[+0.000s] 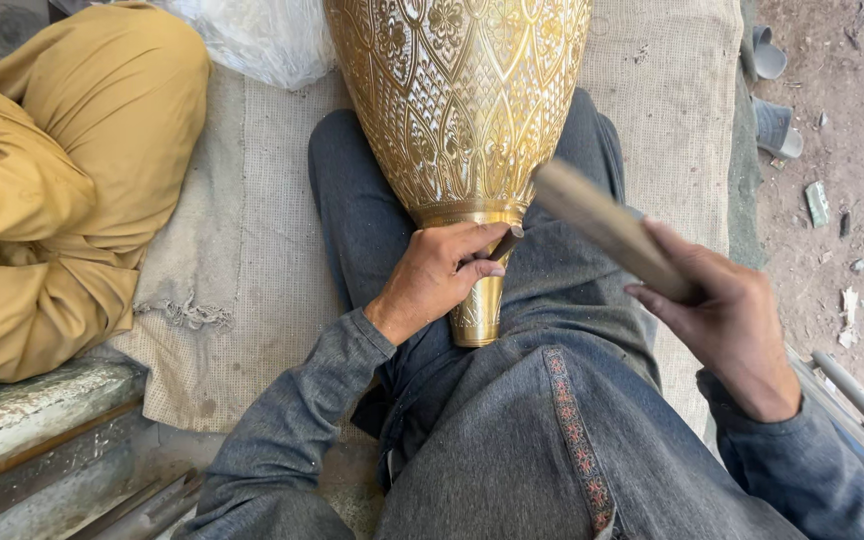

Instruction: The person sits on the ground with a large engraved brass vase across their lap. They hold a small chisel against the vase's narrow neck with one hand and strike it with a wooden mallet held in the other hand, repeatedly repositioning the chisel to work the metal surface.

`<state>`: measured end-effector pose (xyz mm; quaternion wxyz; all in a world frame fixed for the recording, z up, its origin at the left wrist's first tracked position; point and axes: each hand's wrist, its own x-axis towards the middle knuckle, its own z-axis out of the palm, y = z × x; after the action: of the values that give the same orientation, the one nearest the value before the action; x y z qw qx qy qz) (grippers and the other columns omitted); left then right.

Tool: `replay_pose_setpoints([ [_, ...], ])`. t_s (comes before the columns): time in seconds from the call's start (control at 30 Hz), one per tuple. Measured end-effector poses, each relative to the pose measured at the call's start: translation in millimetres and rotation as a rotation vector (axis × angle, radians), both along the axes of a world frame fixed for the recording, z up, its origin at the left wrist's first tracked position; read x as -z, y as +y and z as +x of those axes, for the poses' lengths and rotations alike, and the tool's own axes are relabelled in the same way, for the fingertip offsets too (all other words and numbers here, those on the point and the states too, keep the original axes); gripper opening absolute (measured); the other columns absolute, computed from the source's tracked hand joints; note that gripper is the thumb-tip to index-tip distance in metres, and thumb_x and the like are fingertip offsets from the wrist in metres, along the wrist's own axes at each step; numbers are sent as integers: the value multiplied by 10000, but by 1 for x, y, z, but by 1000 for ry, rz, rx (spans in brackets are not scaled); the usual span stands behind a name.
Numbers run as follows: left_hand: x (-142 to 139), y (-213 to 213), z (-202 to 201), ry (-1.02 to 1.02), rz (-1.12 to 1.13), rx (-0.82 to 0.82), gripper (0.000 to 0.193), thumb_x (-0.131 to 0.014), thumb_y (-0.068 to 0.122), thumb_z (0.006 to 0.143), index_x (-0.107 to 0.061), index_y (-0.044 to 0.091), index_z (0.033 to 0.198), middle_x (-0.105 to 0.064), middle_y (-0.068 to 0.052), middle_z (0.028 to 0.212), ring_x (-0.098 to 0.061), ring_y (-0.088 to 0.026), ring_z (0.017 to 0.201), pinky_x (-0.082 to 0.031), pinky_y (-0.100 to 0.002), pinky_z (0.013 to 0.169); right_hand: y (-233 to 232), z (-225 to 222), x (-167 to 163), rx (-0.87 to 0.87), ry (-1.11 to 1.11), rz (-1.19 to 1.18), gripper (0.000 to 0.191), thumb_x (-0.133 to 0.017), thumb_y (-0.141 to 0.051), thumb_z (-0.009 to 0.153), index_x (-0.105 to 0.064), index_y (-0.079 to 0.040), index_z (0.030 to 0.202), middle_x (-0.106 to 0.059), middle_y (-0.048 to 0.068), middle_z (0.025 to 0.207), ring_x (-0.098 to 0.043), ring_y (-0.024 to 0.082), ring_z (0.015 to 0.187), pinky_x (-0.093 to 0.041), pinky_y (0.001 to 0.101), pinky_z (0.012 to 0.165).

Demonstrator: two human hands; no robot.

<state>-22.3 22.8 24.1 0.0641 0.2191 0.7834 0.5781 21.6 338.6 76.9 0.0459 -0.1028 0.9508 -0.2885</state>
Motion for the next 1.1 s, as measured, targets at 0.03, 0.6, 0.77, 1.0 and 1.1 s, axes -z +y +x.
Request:
replay_pose_setpoints([
  [0.03, 1, 0, 0, -6, -14, -14, 451, -800, 96, 854, -672, 43, 1284, -760, -129, 1079, -774, -234, 928, -618, -333, 807, -4, -2, -4, 49, -5, -93, 773, -862, -171, 786, -560, -61, 1489, -747, 186, 1168, -742, 273, 972, -621, 395, 870],
  [0.6, 16, 2, 15, -119, -27, -141, 445, -814, 146, 852, -690, 24, 1262, -765, -90, 970, -763, -177, 790, -632, -292, 699, -25, -27, -50, -56, -135, -121, 720, -815, -191, 819, -549, -180, 1488, -735, 128, 1169, -758, 175, 884, -642, 329, 735],
  [0.77, 15, 4, 20, -52, -10, -204, 437, -820, 134, 865, -684, 13, 1262, -755, -99, 986, -756, -167, 819, -625, -289, 709, -33, -31, -59, -36, -129, 102, 738, -828, -264, 779, -567, -179, 1464, -767, 139, 1040, -748, 201, 800, -604, 348, 687],
  [1.0, 17, 10, 26, -73, -4, -288, 450, -806, 137, 873, -675, 21, 1287, -753, -89, 973, -757, -151, 799, -647, -272, 701, -31, -38, -61, -173, 55, -263, 620, -753, -358, 896, -578, -199, 1469, -699, 140, 1227, -730, 218, 982, -617, 302, 805],
  [1.1, 18, 11, 29, -106, 18, -310, 451, -810, 128, 875, -683, 19, 1294, -741, -83, 928, -754, -150, 764, -647, -275, 683, -33, -39, -61, -151, -244, 261, 699, -838, -335, 794, -605, -231, 1445, -791, 89, 1024, -758, 213, 658, -621, 343, 626],
])
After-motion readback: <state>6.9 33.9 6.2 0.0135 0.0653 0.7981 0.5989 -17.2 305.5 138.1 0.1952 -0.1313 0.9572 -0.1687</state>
